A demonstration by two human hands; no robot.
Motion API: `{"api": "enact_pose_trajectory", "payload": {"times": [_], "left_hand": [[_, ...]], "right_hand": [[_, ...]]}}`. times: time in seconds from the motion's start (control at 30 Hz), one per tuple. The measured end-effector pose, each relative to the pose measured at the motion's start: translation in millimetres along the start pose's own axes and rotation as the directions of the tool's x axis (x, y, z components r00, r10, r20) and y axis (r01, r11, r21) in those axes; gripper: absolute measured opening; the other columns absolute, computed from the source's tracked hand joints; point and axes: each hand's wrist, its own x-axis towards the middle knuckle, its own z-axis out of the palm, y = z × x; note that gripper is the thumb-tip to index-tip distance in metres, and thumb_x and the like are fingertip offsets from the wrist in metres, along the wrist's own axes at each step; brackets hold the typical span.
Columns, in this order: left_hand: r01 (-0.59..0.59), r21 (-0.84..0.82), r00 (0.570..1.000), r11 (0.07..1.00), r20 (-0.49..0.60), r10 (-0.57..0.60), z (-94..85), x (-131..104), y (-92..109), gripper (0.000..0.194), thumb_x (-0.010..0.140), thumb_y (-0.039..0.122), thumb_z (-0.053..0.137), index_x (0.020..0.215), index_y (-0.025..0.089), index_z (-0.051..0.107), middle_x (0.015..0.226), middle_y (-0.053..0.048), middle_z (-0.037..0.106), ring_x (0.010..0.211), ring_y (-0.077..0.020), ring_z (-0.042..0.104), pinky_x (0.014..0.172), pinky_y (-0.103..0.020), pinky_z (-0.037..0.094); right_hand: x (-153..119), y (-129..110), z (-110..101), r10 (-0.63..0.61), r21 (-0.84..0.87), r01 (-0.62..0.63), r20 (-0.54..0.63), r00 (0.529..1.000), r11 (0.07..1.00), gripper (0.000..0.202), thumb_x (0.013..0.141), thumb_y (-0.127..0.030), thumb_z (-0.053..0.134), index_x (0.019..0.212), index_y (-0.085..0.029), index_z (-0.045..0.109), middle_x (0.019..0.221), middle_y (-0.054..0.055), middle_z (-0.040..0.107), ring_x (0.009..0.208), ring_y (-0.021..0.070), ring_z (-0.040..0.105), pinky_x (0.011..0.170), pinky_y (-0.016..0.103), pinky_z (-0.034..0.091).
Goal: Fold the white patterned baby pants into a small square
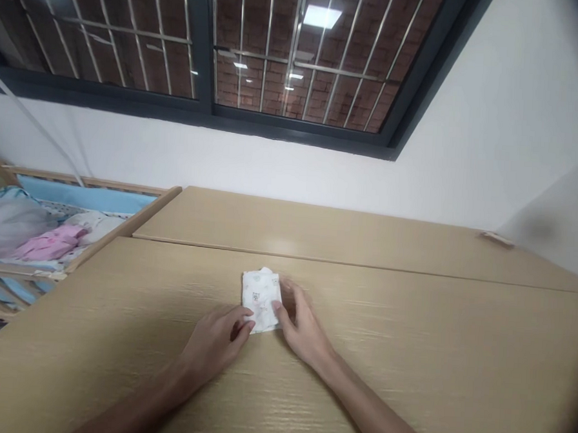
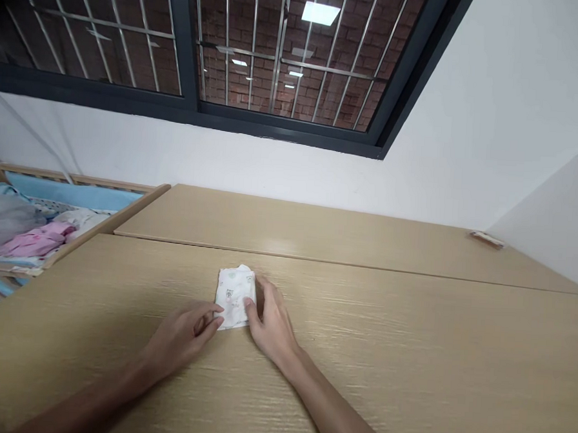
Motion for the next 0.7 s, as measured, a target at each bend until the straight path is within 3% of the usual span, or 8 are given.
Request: {"api": "enact_pose_trajectory", "payload": {"times": [0.1, 0.27, 0.33, 0.4, 0.5, 0.7], "left_hand": [[-0.209, 0.055, 0.974, 0.976, -0.081, 0.213, -1.1, -2, 6, 0.021, 0.099, 0.028, 0.048, 0.113, 0.021, 0.063, 0.1, -0.007, 0.066, 0.095, -0.0229, 0.062, 0.086, -0.039, 0.05], [-0.45, 0.1, 0.893, 0.887, 0.027, 0.45, 4.6, -11, 15, 0.049, 0.095, 0.027, 0.055, 0.143, 0.019, 0.045, 0.148, -0.015, 0.05, 0.138, -0.0294, 0.045, 0.113, -0.049, 0.042], [-0.481, 0.103, 0.877, 0.871, 0.086, 0.473, 8.0, -15, 17, 0.048, 0.094, 0.028, 0.057, 0.14, 0.02, 0.047, 0.149, -0.013, 0.05, 0.139, -0.0303, 0.045, 0.116, -0.051, 0.04], [-0.492, 0.101, 0.868, 0.865, 0.127, 0.48, 10.7, -18, 17, 0.039, 0.093, 0.024, 0.057, 0.131, 0.022, 0.054, 0.139, -0.01, 0.06, 0.131, -0.0285, 0.054, 0.112, -0.049, 0.045], [-0.485, 0.078, 0.872, 0.871, 0.12, 0.475, 13.6, -19, 16, 0.033, 0.091, 0.02, 0.056, 0.124, 0.021, 0.058, 0.122, -0.008, 0.069, 0.116, -0.0259, 0.064, 0.104, -0.046, 0.051], [-0.461, 0.055, 0.885, 0.886, 0.1, 0.454, 14.3, -18, 19, 0.036, 0.092, 0.024, 0.058, 0.128, 0.023, 0.058, 0.132, -0.009, 0.065, 0.128, -0.0281, 0.056, 0.116, -0.055, 0.04]], "right_hand": [[1, -6, -7, -0.133, -0.145, 0.138, 0.039, 0.99, 0.98, 0.056, 0.103, -0.042, 0.047, 0.153, -0.018, 0.039, 0.159, 0.015, 0.04, 0.15, 0.0288, 0.033, 0.121, 0.051, 0.033], [-2, -21, -14, -0.31, -0.194, 0.375, 0.296, 0.903, 0.907, 0.059, 0.106, -0.042, 0.039, 0.161, -0.024, 0.026, 0.169, 0.009, 0.018, 0.155, 0.0271, 0.021, 0.123, 0.049, 0.028], [-4, -26, -13, -0.349, -0.166, 0.443, 0.406, 0.845, 0.881, 0.058, 0.108, -0.043, 0.035, 0.162, -0.024, 0.024, 0.169, 0.008, 0.016, 0.155, 0.026, 0.018, 0.124, 0.049, 0.025], [-5, -30, -10, -0.361, -0.123, 0.481, 0.508, 0.782, 0.868, 0.058, 0.108, -0.043, 0.033, 0.162, -0.024, 0.022, 0.168, 0.008, 0.017, 0.156, 0.0241, 0.017, 0.125, 0.047, 0.023], [-3, -33, -5, -0.339, -0.084, 0.482, 0.606, 0.719, 0.872, 0.057, 0.109, -0.043, 0.03, 0.162, -0.023, 0.023, 0.167, 0.008, 0.022, 0.155, 0.0203, 0.018, 0.126, 0.044, 0.019], [0, -28, -4, -0.254, -0.145, 0.415, 0.599, 0.76, 0.898, 0.056, 0.109, -0.045, 0.03, 0.161, -0.025, 0.027, 0.166, 0.006, 0.023, 0.156, 0.0217, 0.017, 0.126, 0.046, 0.02]]}}
